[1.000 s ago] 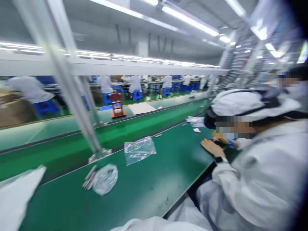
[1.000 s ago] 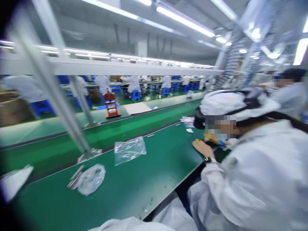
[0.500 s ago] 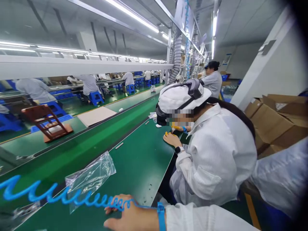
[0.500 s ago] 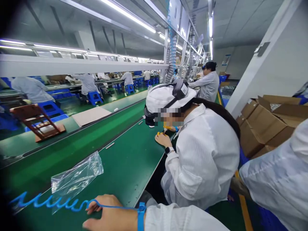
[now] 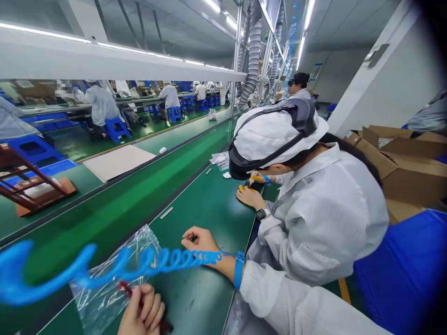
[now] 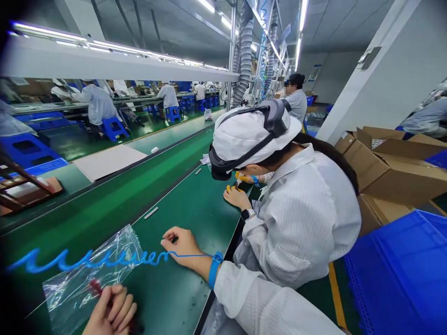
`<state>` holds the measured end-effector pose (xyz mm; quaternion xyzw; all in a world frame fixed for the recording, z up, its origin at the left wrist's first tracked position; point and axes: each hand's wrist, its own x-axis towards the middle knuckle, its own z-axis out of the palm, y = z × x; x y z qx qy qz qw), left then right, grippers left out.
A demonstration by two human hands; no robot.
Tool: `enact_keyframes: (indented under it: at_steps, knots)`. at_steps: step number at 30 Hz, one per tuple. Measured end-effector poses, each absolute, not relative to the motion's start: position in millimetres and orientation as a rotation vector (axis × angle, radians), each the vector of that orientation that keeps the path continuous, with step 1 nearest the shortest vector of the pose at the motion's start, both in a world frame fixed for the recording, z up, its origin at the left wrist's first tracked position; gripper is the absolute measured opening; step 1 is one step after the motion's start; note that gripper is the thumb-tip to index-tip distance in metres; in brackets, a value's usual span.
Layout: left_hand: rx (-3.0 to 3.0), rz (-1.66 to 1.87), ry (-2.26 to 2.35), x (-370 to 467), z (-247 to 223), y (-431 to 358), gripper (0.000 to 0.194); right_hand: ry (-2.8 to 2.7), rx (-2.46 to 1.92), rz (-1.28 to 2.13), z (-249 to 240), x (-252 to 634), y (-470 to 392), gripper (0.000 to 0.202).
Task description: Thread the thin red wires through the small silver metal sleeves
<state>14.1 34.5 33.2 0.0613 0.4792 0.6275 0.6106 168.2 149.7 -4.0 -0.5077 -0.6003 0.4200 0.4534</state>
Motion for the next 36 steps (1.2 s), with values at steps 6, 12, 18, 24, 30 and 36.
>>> enact_keyframes:
  at_steps: [6, 12, 18, 24, 30, 36]
  knots:
    - [0.159, 1.404, 1.041, 18.7, 19.1, 42.3, 0.049, -1.454, -1.425, 0.812, -3.6, 162.8, 186.1, 0.012]
    - [0.135, 1.38, 1.013, 17.6, 13.4, 39.7, 0.052, -1.586, -1.517, 0.622, 0.3, 144.1, 205.5, 0.036]
    - [0.134, 1.433, 1.035, 22.2, 19.0, 41.2, 0.058, -1.714, -1.631, 0.453, 4.3, 106.4, 231.3, 0.06]
    - [0.147, 1.46, 1.025, 23.1, 22.3, 39.0, 0.056, -1.788, -1.674, 0.382, 5.3, 95.9, 232.8, 0.052]
    - [0.188, 1.466, 1.007, 19.9, 28.2, 37.6, 0.048, -1.793, -1.669, 0.4, 8.9, 103.3, 228.6, 0.045]
    - [0.191, 1.466, 0.988, 16.9, 30.1, 37.9, 0.047, -1.886, -1.549, 0.464, 5.6, 158.1, 171.7, 0.049]
